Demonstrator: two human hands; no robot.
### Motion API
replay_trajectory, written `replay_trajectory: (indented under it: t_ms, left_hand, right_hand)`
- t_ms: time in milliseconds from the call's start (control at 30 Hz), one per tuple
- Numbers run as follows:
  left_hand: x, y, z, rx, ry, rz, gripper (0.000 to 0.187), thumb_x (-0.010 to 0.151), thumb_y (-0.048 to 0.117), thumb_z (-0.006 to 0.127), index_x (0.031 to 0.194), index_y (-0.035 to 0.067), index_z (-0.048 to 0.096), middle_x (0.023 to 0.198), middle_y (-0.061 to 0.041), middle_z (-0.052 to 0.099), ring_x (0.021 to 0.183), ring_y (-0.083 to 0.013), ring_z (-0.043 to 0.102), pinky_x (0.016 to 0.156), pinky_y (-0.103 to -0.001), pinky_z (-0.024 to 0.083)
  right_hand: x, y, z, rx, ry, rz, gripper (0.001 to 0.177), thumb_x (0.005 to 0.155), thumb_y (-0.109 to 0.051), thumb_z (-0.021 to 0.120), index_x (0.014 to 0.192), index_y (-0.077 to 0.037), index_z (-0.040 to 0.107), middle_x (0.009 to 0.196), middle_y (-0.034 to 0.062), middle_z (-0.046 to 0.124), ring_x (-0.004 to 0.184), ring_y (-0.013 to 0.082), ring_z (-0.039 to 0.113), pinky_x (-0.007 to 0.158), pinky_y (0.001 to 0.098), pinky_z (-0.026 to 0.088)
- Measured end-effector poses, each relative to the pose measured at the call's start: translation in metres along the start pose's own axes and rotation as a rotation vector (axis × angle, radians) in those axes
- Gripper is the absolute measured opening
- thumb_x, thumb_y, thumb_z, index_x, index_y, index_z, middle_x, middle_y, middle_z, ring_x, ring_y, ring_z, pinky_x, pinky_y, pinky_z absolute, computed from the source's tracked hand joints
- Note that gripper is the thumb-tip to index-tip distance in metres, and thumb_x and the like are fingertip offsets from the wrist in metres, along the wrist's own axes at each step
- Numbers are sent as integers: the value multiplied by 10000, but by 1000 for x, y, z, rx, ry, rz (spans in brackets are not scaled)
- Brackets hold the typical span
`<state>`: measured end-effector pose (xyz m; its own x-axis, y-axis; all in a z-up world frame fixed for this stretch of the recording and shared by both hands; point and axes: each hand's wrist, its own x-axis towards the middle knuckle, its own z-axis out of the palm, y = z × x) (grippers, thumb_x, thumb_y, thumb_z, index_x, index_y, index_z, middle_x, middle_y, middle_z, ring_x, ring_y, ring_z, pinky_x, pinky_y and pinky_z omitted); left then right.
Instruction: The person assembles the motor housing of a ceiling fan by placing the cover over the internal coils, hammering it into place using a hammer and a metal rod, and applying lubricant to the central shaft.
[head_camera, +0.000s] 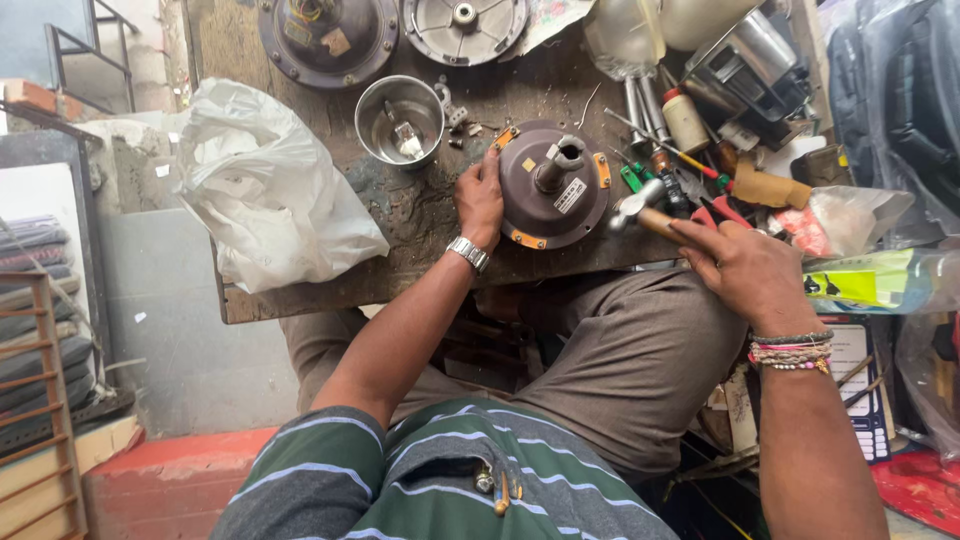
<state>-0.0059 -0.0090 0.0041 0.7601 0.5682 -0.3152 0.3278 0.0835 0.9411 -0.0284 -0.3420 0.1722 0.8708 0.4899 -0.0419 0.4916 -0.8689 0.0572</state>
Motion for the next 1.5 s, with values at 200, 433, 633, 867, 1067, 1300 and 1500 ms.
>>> replay_trajectory:
  t_ms: [200, 433, 633, 867, 1067, 1300, 1500]
  left_hand:
    - [-1, -1, -1, 32, -4, -21, 619, 983, 560, 544, 980, -18, 768, 830, -140, 777, 731, -206, 713, 708, -365, 563]
    - [5, -9, 3, 3, 24, 52, 612, 981, 544, 556, 1031, -36, 746, 872, -144, 776, 787, -178, 720, 741, -347, 562]
    - [5, -8, 3, -27, -5, 32, 615, 977, 538, 565, 1039, -45, 753, 877, -151, 791, 784, -180, 713, 741, -349, 570]
    - [3, -2, 1, 32, 8, -25, 592, 981, 534, 563, 1020, -18, 773, 844, -134, 789, 755, -174, 698, 717, -348, 560]
    - [2, -4, 2, 1, -19, -34, 605, 993, 541, 542, 993, -21, 768, 854, -131, 790, 766, -180, 706, 715, -353, 565]
    - [5, -9, 1, 18, -19, -19, 615, 978, 556, 549, 1023, -19, 762, 873, -126, 785, 795, -188, 723, 755, -346, 567]
    - [-2, 9, -6, -375, -233, -151, 554, 905, 395, 753, 1239, -28, 627, 1134, -165, 738, 964, -220, 745, 864, -350, 610]
  right_hand:
    - [29, -11, -8, -102, -14, -78, 436, 819, -357, 797, 1247, -344, 714, 1177, 21, 667, 1091, 270, 649, 915, 450, 515]
    - [115, -102, 0, 813, -39, -16, 712, 780, -229, 861, 1413, -75, 573, 1215, 151, 642, 740, 205, 665, 691, 348, 544]
    - [115, -107, 27, 1211, 365, -229, 259, 1061, -178, 772, 1269, -72, 660, 1124, 86, 745, 1015, 121, 698, 881, 330, 588]
    - [113, -22, 4, 561, 178, 209, 367, 946, -290, 816, 1200, -50, 705, 1001, 202, 734, 897, 334, 705, 815, 458, 540]
    - [104, 4, 42, 227, 197, 379, 331, 877, -325, 824, 1095, -79, 780, 965, 200, 737, 853, 388, 698, 741, 510, 545]
    - [123, -35, 74, 694, -172, 427, 379, 956, -312, 685, 1180, -7, 704, 740, 138, 710, 639, 242, 715, 673, 407, 566]
    - [147, -49, 89, 955, -327, 494, 443, 1008, -416, 608, 1119, 4, 698, 769, 77, 680, 658, 200, 699, 587, 356, 580]
